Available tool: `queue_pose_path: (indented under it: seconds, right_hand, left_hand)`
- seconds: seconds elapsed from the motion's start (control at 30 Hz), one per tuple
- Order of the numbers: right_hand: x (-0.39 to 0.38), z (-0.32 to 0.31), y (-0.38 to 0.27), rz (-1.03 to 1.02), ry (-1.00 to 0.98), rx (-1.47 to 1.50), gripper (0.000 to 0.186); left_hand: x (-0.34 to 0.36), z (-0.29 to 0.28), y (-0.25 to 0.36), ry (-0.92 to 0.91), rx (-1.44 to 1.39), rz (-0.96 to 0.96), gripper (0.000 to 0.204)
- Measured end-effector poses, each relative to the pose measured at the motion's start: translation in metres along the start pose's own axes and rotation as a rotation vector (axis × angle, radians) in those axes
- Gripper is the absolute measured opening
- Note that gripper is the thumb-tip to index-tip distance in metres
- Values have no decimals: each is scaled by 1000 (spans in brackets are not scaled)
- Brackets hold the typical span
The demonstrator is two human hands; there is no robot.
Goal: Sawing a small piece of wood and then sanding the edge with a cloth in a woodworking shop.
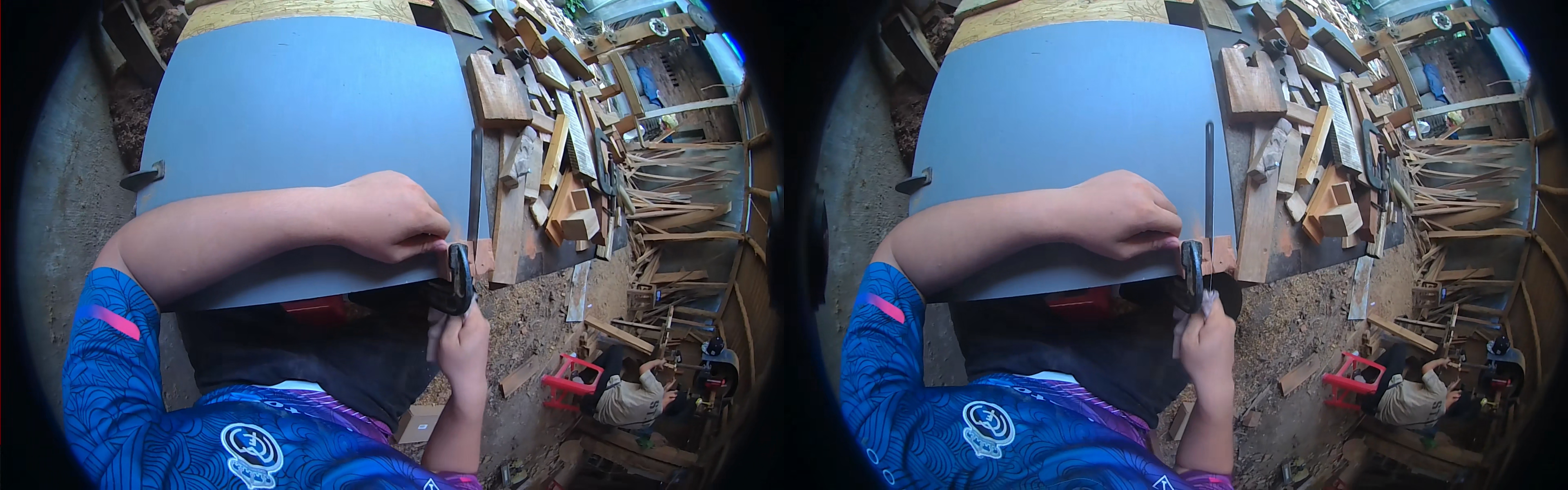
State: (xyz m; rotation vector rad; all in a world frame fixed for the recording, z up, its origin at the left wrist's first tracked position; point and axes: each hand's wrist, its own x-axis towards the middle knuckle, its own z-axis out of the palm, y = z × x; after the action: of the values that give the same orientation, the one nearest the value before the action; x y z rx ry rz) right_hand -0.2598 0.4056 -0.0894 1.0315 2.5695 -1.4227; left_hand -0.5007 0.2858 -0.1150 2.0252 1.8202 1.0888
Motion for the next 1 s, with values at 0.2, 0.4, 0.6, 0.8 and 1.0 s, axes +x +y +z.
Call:
queue_pose_path:
  seconds: [0.2, 0.4, 0.6, 0.8, 1.0]
  right_hand:
    - [-22, 9, 21, -63, 81, -80, 21]
    - [-38, -2, 26, -103, 109, -108, 22]
    - [1, 8, 7, -103, 54, -21, 19]
    - [-53, 7, 31, -63, 122, -66, 23]
    - [-4, 5, 16, 30, 26, 26, 22]
  left_hand:
    - [-7, 5, -2, 51, -16, -2, 23]
    - [4, -1, 7, -16, -27, -1, 24]
    - [-5, 6, -3, 44, 2, 9, 24]
    - [-1, 1, 3, 8, 5, -8, 24]
    - [-5, 5, 5, 49, 27, -10, 18]
